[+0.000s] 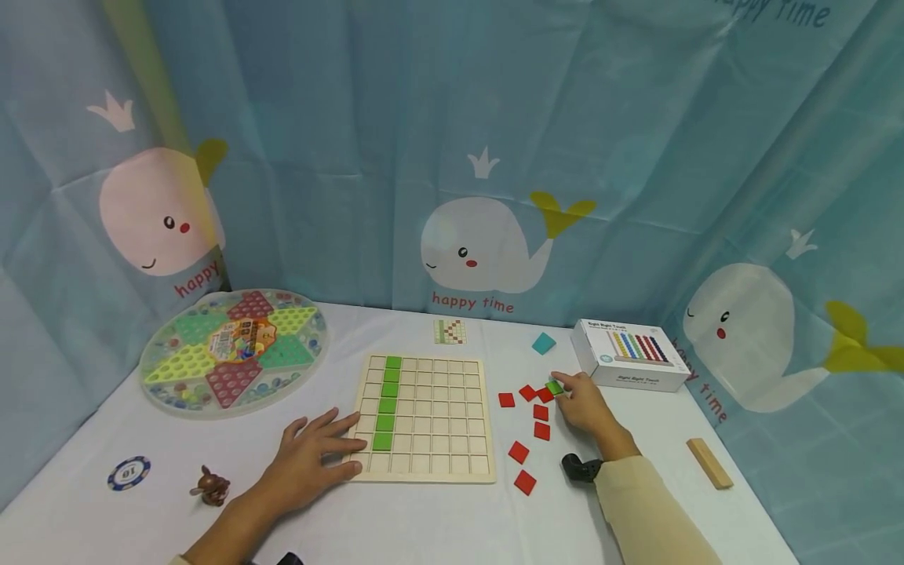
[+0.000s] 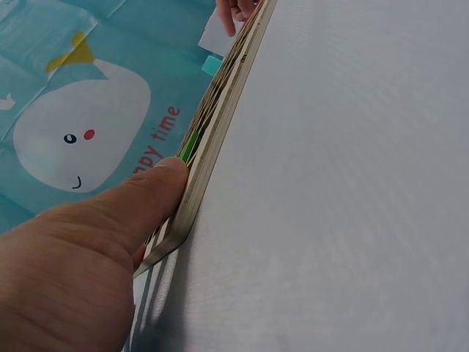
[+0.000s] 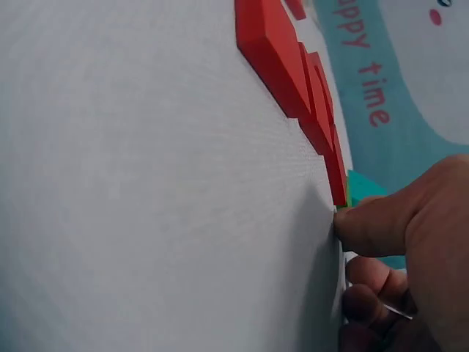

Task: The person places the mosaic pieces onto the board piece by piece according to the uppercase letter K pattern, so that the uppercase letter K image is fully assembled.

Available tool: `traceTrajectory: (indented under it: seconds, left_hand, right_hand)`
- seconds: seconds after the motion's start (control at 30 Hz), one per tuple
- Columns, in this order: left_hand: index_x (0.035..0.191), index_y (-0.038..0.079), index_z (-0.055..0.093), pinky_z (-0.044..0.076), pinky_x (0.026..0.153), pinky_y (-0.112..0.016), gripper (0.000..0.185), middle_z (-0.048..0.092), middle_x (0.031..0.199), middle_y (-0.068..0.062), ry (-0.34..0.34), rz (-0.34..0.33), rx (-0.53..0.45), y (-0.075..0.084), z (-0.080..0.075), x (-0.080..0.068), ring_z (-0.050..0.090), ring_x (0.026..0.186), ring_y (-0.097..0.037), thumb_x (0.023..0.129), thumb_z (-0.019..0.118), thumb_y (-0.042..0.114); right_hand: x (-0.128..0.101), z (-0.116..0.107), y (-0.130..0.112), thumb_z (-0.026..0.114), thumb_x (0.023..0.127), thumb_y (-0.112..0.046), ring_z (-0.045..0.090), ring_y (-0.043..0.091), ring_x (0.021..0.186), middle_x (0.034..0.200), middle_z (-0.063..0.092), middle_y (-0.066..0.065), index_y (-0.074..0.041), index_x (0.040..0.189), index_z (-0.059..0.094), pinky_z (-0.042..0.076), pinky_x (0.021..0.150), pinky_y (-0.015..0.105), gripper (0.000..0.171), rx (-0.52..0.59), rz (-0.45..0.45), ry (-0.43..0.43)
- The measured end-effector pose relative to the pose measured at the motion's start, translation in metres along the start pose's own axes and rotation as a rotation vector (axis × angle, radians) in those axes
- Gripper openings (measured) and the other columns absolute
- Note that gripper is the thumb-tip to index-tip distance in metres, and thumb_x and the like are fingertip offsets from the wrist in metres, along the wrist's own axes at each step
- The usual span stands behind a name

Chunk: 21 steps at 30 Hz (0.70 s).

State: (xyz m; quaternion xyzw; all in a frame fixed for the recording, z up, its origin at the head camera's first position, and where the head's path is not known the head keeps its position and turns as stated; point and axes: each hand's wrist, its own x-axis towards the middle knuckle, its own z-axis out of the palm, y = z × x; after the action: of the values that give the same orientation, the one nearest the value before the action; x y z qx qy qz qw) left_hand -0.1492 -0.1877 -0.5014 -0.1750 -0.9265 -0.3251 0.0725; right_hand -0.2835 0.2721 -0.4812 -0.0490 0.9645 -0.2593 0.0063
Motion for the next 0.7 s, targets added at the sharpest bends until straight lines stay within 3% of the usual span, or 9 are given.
traceTrajectory:
  seconds: [0.17,0.3,0.5,0.7]
  left_hand:
    - [0.105,0.022,0.077,0.011,0.102,-0.065,0.035,0.055,0.136,-0.004,-0.003,0.0,-0.006,0.001,-0.001,0.0,0.036,0.133,-0.04,0.079,0.076,0.045]
    - [0.104,0.022,0.077,0.011,0.102,-0.064,0.035,0.055,0.136,-0.003,0.004,0.01,-0.005,0.0,-0.001,0.0,0.036,0.133,-0.04,0.079,0.075,0.047]
    - [0.105,0.022,0.077,0.012,0.1,-0.065,0.036,0.056,0.136,-0.003,0.01,0.027,-0.006,-0.001,0.0,0.0,0.037,0.132,-0.04,0.079,0.074,0.048]
    - [0.104,0.022,0.077,0.013,0.099,-0.066,0.035,0.056,0.135,-0.005,0.015,0.037,-0.024,-0.002,-0.001,0.0,0.038,0.132,-0.041,0.08,0.075,0.047]
  right_hand:
    - [-0.002,-0.002,-0.002,0.064,0.091,-0.009,0.05,0.03,0.094,0.105,0.05,0.017,-0.004,0.118,0.062,0.047,0.084,0.049,0.028,-0.067,0.043,-0.011]
    - [-0.009,-0.006,0.001,0.063,0.092,-0.01,0.052,0.028,0.092,0.102,0.053,0.014,0.002,0.115,0.059,0.047,0.083,0.047,0.027,-0.038,0.075,0.041]
    - [-0.026,-0.013,-0.002,0.065,0.091,-0.009,0.055,0.023,0.086,0.095,0.06,0.008,0.002,0.113,0.062,0.049,0.076,0.039,0.025,0.035,-0.011,0.172]
    - [-0.045,-0.018,-0.023,0.069,0.089,-0.007,0.057,0.02,0.085,0.093,0.064,0.004,-0.002,0.113,0.066,0.05,0.075,0.032,0.026,0.121,-0.116,0.267]
